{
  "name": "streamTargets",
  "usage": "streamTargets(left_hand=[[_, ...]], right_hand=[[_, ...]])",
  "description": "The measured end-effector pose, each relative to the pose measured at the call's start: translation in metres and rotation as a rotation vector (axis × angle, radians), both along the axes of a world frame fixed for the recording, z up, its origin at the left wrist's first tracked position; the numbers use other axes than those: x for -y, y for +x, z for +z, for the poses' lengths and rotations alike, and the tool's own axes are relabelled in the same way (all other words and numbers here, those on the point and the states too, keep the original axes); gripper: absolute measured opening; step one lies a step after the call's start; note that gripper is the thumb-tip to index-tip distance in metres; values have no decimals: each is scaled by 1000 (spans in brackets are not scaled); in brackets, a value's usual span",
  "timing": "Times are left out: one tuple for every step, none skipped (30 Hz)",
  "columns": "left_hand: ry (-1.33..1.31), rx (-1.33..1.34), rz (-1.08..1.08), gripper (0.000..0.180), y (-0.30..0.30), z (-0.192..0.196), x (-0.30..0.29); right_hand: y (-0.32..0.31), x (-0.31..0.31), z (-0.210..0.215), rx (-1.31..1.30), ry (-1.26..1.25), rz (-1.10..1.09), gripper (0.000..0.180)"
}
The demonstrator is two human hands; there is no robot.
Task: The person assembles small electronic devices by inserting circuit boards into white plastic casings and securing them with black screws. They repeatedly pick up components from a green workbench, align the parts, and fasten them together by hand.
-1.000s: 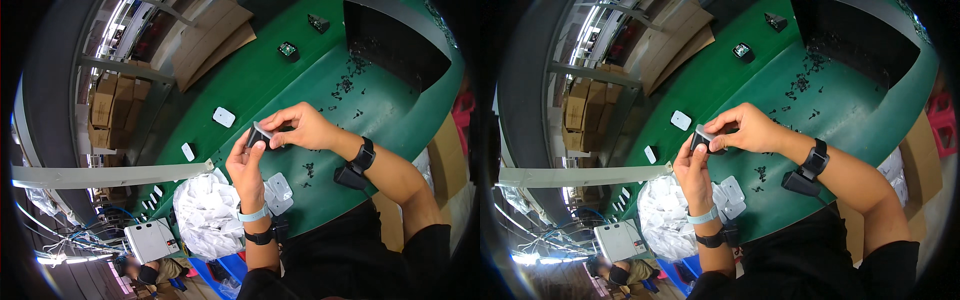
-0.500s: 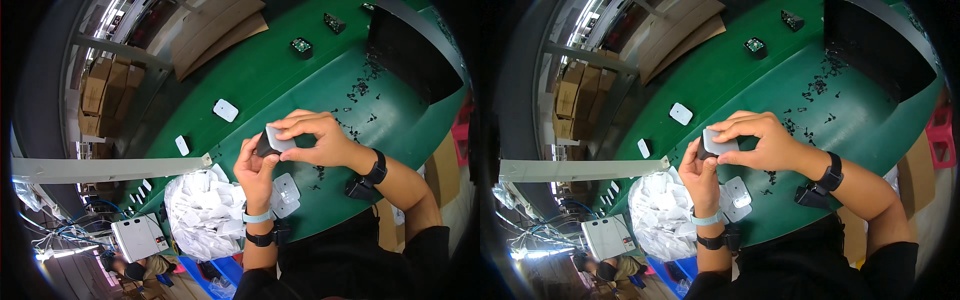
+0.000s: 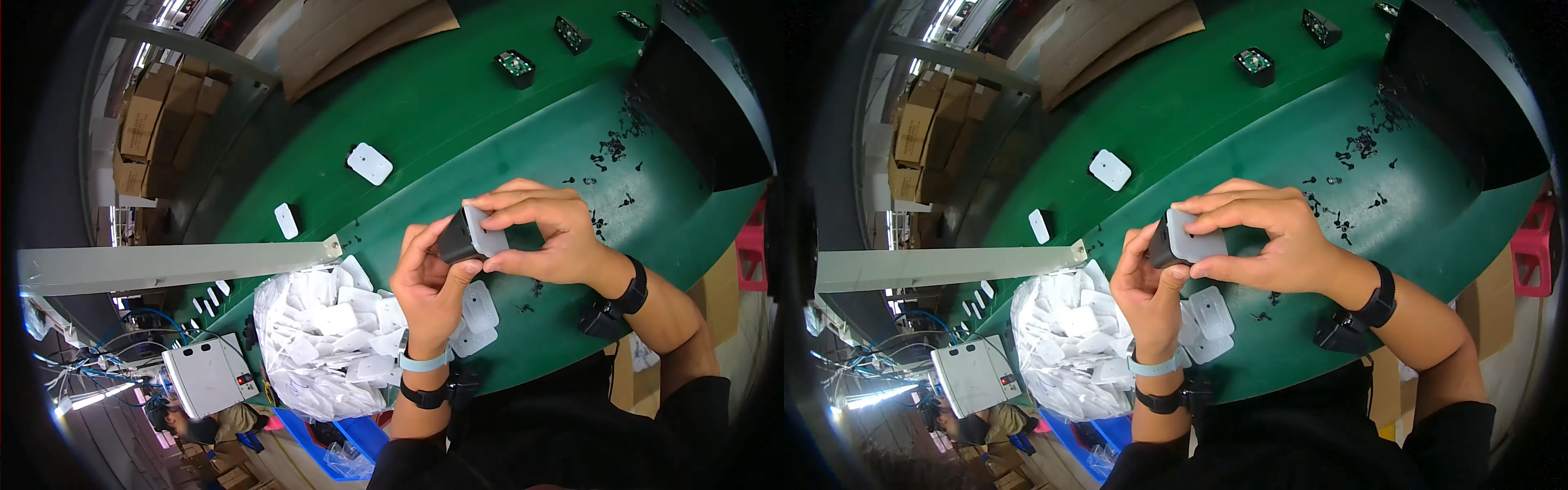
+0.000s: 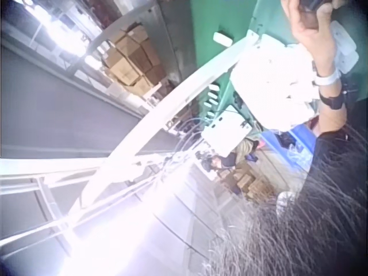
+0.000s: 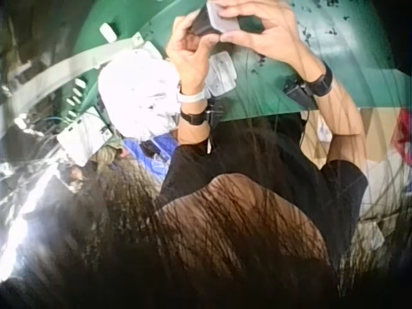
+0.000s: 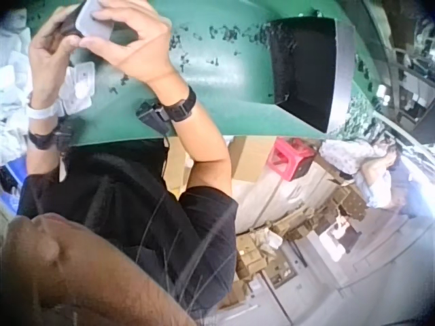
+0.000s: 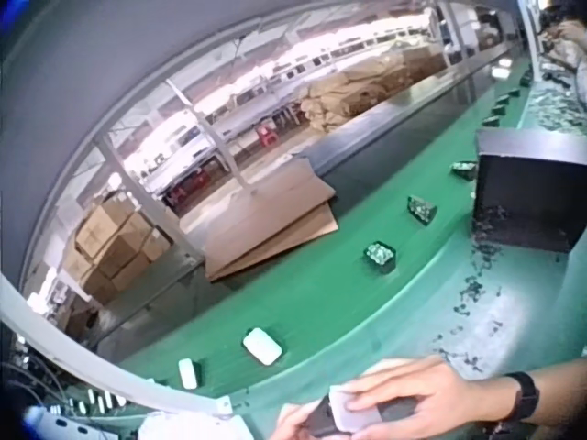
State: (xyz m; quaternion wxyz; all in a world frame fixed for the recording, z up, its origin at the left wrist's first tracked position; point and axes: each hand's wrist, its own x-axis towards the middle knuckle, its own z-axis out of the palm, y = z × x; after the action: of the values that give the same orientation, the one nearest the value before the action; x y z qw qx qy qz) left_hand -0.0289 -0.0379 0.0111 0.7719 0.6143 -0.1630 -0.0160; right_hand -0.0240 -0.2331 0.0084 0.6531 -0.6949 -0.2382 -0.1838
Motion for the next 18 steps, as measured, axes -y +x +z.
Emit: streamTargets(left_hand=[[10,-1,9,53,0,1,0],[21,-2,18,53,0,1,0],[19,1,18,53,0,1,0],[17,5,19,53,0,1,0],[15,8,19,53,1,1,0],[8,-4,9,53,1,0,-1],[2,-15,-1,53,1,0,-2],[-5,-27,-11,52,1,0,-3],[7,-21,-4,52,1,1,-3],[19,-15,3,52,1,1,-2],[31,-9,11,53,1,1,-2],[33,-5,14,53,0,1,-2],[36,0,18,53,0,0,-3],[38,4,21,53,-1,-1,-3],[62,16,26,53,-1,-2,-5],[85,29,31,53,-2,-4,-7],[109,41,36,53,-2,-4,-8],[117,53,44,52,-2,-4,-8]], right_hand=[[1,0,1,2,-4,0,39],[2,0,2,3,-9,-1,40],[2,0,1,0,-13,-2,40],[3,1,1,-4,-12,12,40],[3,2,2,-8,-12,25,39],[4,2,2,-13,-11,40,39],[5,3,1,-22,-8,54,39],[5,3,1,-31,-5,68,38],[4,4,0,-41,-4,83,38],[3,3,0,-56,-5,88,39],[2,3,0,-72,-6,95,41],[2,3,0,-85,-8,101,42],[2,3,0,-99,-2,113,42],[2,3,-1,-113,3,126,42],[2,3,0,-125,8,139,42],[2,4,0,-130,3,145,42],[2,4,1,-136,-2,151,42],[1,3,0,-145,-8,156,42]])
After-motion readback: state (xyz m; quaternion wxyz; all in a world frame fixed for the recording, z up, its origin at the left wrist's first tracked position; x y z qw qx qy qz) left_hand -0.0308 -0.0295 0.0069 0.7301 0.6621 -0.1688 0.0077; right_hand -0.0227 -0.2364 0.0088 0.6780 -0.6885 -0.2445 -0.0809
